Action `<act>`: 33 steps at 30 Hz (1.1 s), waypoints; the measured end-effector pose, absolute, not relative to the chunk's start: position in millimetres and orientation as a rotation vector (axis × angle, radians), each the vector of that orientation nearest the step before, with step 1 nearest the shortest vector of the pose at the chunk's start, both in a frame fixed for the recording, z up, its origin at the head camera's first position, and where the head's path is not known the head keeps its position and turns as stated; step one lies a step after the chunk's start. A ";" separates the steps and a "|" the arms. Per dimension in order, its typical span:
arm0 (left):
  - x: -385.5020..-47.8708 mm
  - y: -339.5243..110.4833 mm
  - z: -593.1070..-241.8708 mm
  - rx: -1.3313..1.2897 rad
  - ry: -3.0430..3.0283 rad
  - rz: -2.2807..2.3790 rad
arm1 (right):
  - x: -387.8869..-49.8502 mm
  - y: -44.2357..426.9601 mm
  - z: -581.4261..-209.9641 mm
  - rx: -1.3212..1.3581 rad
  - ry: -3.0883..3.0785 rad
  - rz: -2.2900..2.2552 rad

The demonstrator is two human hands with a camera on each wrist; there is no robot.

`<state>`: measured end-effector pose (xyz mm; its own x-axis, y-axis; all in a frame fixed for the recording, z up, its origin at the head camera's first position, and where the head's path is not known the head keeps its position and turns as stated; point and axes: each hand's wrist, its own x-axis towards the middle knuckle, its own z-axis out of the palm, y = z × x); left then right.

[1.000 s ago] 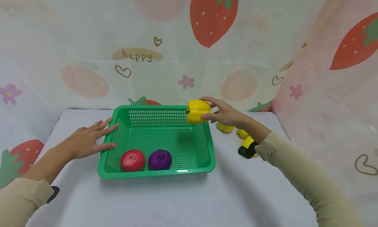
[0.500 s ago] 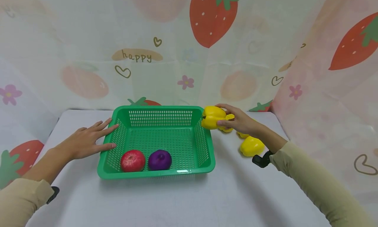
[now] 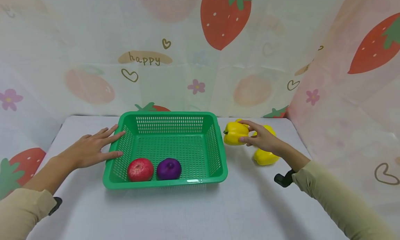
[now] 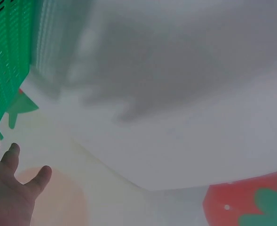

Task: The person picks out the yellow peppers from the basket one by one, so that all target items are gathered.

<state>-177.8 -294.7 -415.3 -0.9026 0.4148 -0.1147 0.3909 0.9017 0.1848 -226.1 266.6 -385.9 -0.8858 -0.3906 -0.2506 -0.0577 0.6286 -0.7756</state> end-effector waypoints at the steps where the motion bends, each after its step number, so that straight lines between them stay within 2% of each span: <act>1: -177.7 -295.0 -415.2 0.621 2.915 0.234 | -226.0 268.6 -389.2 -0.336 2.455 -1.141; 17: -177.8 -295.8 -415.6 0.612 2.910 0.244 | -224.3 280.4 -427.1 -0.256 2.385 -1.172; 33: -177.5 -294.7 -414.5 0.610 2.912 0.230 | -223.6 280.3 -441.3 -0.277 2.398 -1.144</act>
<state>-177.5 -294.7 -414.5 -0.9045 0.4088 -0.1215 0.3846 0.9051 0.1815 -223.6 280.3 -441.3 -0.8711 -0.3700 -0.3231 0.0184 0.6328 -0.7741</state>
